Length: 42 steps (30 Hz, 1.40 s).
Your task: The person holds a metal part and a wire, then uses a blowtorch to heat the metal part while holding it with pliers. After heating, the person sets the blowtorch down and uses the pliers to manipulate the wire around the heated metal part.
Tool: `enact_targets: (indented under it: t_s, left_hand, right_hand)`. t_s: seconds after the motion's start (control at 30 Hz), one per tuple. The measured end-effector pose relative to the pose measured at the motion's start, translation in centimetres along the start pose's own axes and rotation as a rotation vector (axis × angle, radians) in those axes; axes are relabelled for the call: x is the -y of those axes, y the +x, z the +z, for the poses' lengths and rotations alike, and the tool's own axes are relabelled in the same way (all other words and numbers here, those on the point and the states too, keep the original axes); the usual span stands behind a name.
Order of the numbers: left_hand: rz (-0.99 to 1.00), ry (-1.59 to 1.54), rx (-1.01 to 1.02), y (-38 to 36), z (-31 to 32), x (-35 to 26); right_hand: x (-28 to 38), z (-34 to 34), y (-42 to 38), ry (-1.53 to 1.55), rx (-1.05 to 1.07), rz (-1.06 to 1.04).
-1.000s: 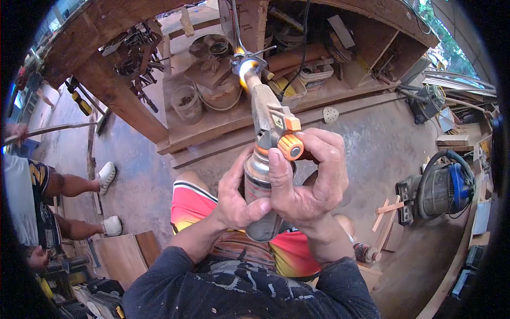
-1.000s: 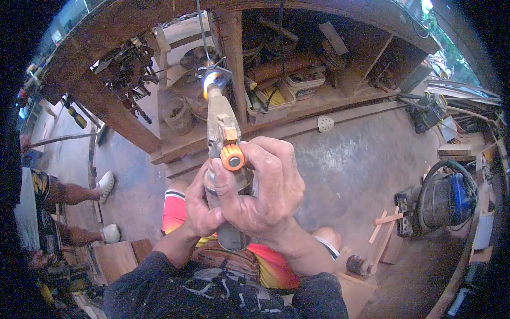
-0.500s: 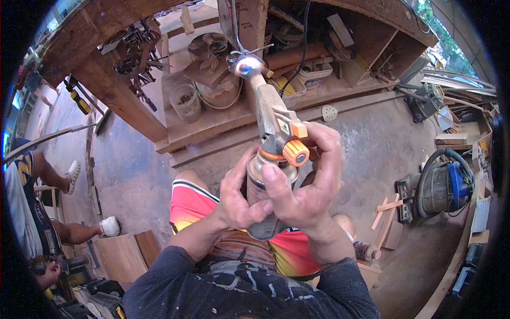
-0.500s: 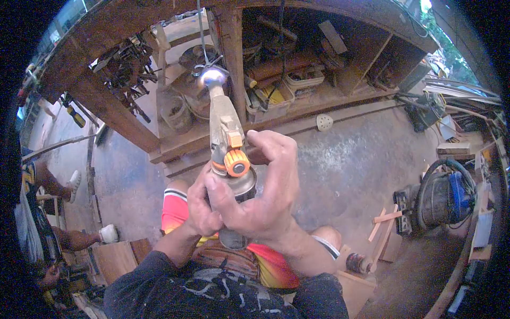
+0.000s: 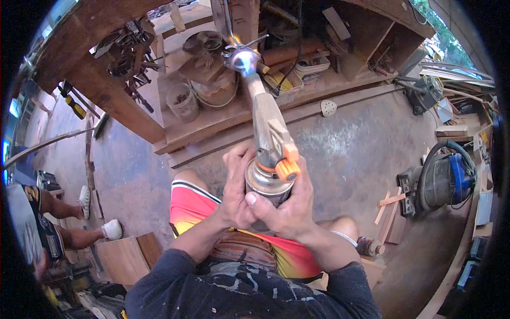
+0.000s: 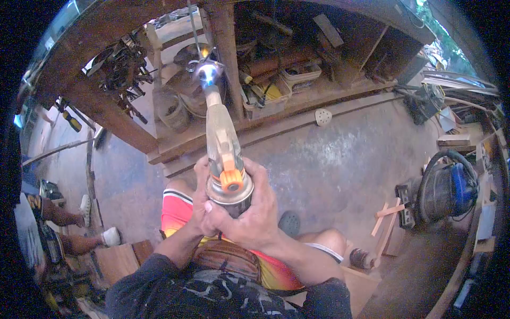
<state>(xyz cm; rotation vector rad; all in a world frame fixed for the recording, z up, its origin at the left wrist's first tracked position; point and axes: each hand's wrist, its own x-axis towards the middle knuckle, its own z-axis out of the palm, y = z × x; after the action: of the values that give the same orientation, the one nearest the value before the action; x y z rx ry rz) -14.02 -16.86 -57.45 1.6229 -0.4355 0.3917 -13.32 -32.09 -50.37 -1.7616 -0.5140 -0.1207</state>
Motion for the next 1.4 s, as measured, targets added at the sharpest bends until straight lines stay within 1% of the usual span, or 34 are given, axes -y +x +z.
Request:
enact_targets:
  t_s: [0.03, 0.1, 0.17, 0.2, 0.27, 0.3, 0.37, 0.47, 0.5, 0.53, 0.57, 0.63, 0.67, 0.73, 0.87, 0.93, 1.03, 1.2, 1.27, 1.4]
  left_hand:
    - [0.009, 0.013, 0.015, 0.0, 0.0, -0.1]
    - [0.016, 0.028, 0.03, 0.2, 0.0, -0.9]
    - [-0.131, -0.19, 0.08, 0.6, 0.3, -2.5]
    - [-0.134, -0.19, 0.079, 0.5, 0.3, -2.2]
    - [-0.056, -0.428, 0.122, 0.1, 0.4, -1.2]
    - [-0.059, -0.429, 0.121, -0.1, 0.6, -1.2]
    - [-0.183, -0.664, 0.057, -0.8, 1.2, -1.6]
    - [-0.2, -0.675, 0.044, -1.0, 1.4, -1.3]
    - [-0.204, -0.678, 0.039, -1.1, 1.3, -0.9]
    - [-0.144, -0.606, 0.09, -1.4, 0.9, 0.4]
    - [-0.082, -0.533, 0.141, -1.7, 0.7, 1.4]
    - [-0.059, -0.521, 0.144, -1.8, 0.8, 1.7]
    - [-0.035, -0.509, 0.146, -1.8, 0.9, 1.9]
    - [-0.03, -0.512, 0.144, -1.7, 0.9, 2.0]
    - [-0.051, -0.514, 0.145, -1.4, 0.7, 1.9]
    - [-0.061, -0.527, 0.135, -1.5, 0.9, 1.8]
    - [-0.046, -0.545, 0.137, -1.4, 0.8, 2.2]
    - [-0.016, -0.546, 0.116, -1.6, 0.8, 2.2]
    - [0.06, -0.466, 0.165, -1.5, 0.4, 2.7]
    - [0.071, -0.423, 0.159, -1.6, 0.5, 2.9]
  right_hand:
    - [-0.1, 0.1, -0.1, 0.001, -0.005, 0.001]
    - [-0.3, 0.5, -0.2, -0.024, -0.039, -0.106]
    - [-0.6, 0.9, -0.2, 0.02, -0.049, -0.129]
    - [-0.4, 1.0, -0.2, 0.037, -0.062, -0.101]
    - [-0.3, 1.1, -0.2, 0.055, -0.075, -0.07]
    - [-0.3, 1.0, -0.1, 0.033, -0.066, -0.072]
    - [-0.5, 1.1, 0.0, 0.013, -0.058, -0.073]
    - [-0.9, 1.5, -0.2, 0.013, -0.082, -0.106]
    - [-1.1, 1.6, -0.1, 0.004, -0.098, -0.148]
    - [-1.1, 1.7, 0.0, -0.006, -0.114, -0.191]
    - [-1.0, 1.5, 0.0, -0.007, -0.115, -0.191]
    - [-0.7, 1.1, 0.1, -0.16, -0.115, -0.253]
    - [-0.8, 1.2, 0.0, -0.163, -0.114, -0.254]
    - [-1.2, 1.5, -0.1, -0.062, -0.133, -0.219]
    - [-1.2, 1.7, -0.2, -0.103, -0.142, -0.21]
    - [-1.5, 1.9, -0.4, -0.045, -0.139, -0.166]
    - [-1.8, 2.0, -0.4, -0.062, -0.142, -0.213]
    - [-1.8, 2.3, -0.5, -0.064, -0.14, -0.209]
    - [-1.8, 2.4, -0.6, -0.059, -0.141, -0.201]
    - [-2.0, 2.7, -0.7, -0.078, -0.154, -0.225]
